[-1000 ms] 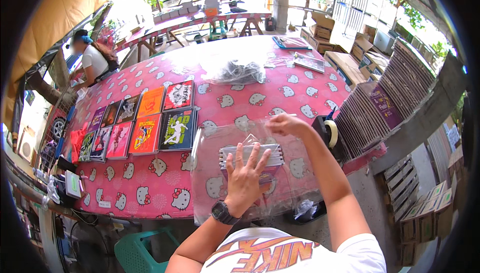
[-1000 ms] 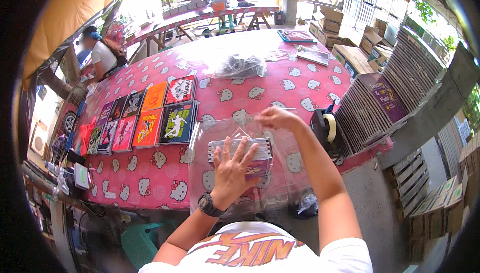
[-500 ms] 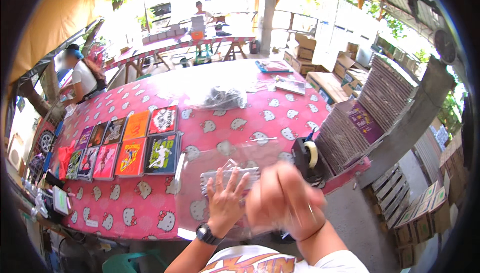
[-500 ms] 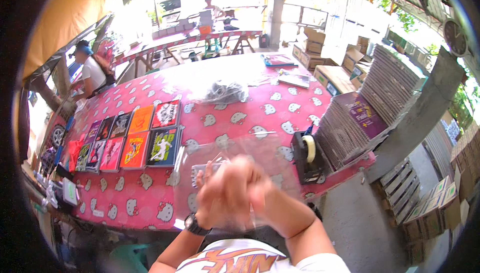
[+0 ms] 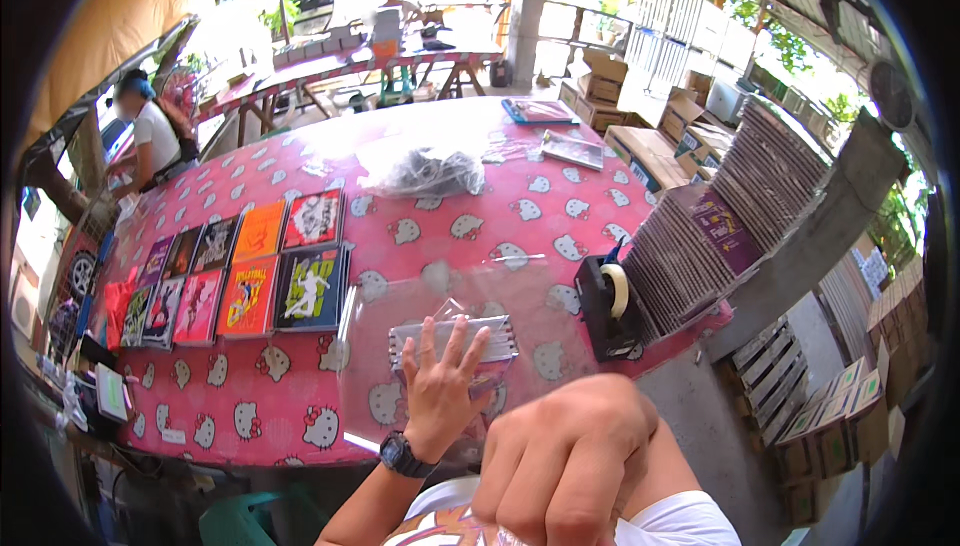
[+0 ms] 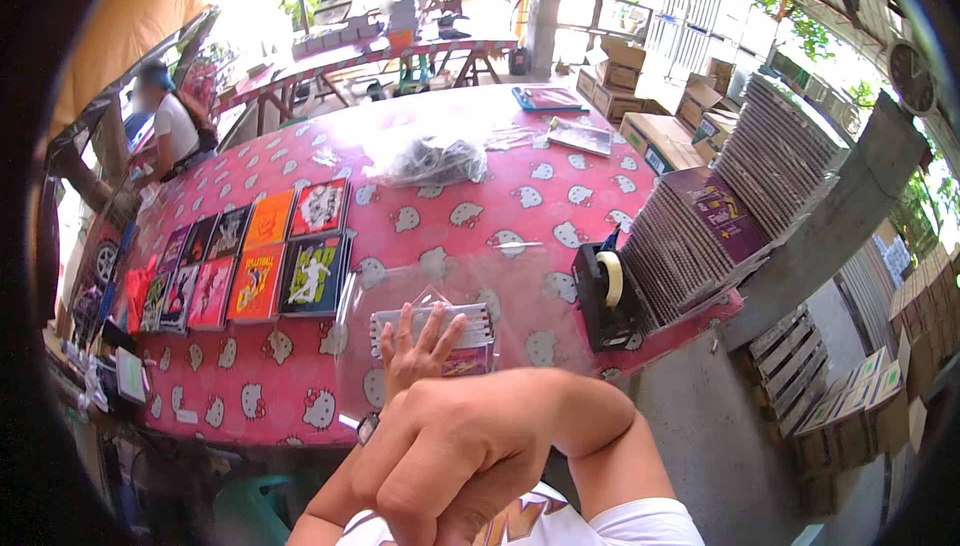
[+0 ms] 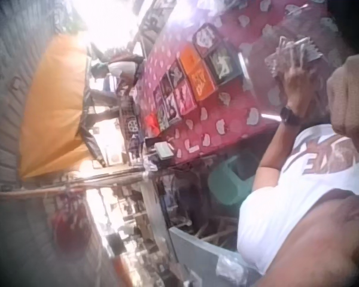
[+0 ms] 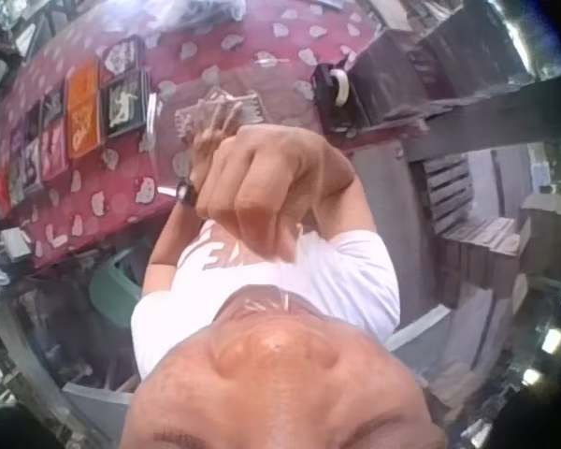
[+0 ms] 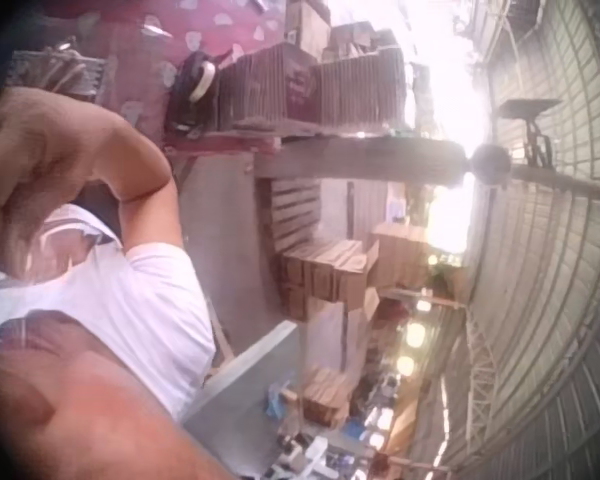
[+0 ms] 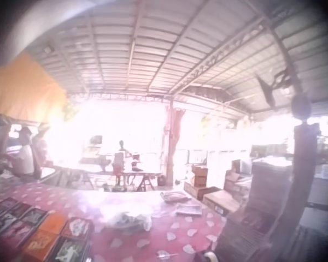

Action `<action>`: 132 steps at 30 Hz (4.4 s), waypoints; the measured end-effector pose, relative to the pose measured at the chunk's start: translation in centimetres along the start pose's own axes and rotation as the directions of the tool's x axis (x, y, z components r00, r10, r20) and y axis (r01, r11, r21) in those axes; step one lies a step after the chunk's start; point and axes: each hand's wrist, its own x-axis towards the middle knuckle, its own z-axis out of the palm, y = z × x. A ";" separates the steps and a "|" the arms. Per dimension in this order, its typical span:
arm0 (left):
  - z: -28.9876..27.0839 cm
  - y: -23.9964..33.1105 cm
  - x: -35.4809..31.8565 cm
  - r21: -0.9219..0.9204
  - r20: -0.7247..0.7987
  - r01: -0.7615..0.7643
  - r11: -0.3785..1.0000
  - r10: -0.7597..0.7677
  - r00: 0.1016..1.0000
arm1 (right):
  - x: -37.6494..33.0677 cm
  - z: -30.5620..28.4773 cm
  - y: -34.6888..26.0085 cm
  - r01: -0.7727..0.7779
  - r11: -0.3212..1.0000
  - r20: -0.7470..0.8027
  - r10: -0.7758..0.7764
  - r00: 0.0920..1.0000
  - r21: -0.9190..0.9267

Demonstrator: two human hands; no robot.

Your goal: The person places a stack of books into a plastic bag, seals the bag with tape, and then sorts other books on the table by stacking them into a new pile.

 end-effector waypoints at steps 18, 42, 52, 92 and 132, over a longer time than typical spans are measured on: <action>-0.3 0.4 0.5 -0.023 0.025 -0.042 0.999 0.042 0.999 | -18.1 -19.3 -1.4 -0.827 -0.526 -0.716 0.653 -0.247 -0.195; -1.8 -4.1 7.4 -0.345 -0.015 -0.257 0.903 0.268 0.963 | -25.4 -2.5 -6.6 -0.900 0.156 -0.632 0.760 -0.154 0.407; -0.8 -6.5 0.9 -0.533 0.143 0.365 -0.764 0.344 0.928 | -21.6 -5.9 -4.4 -0.152 0.952 -0.962 -0.252 0.101 -0.265; -8.4 -3.6 11.4 -0.185 -0.232 -0.577 0.795 0.535 0.812 | -7.9 -1.7 -7.6 -0.435 -0.618 -0.720 0.336 0.607 -0.655; -4.0 -6.7 -2.4 -0.272 0.076 -0.308 0.912 0.339 0.938 | -13.8 -3.7 -4.1 -0.440 -0.451 -0.624 0.649 0.435 -0.776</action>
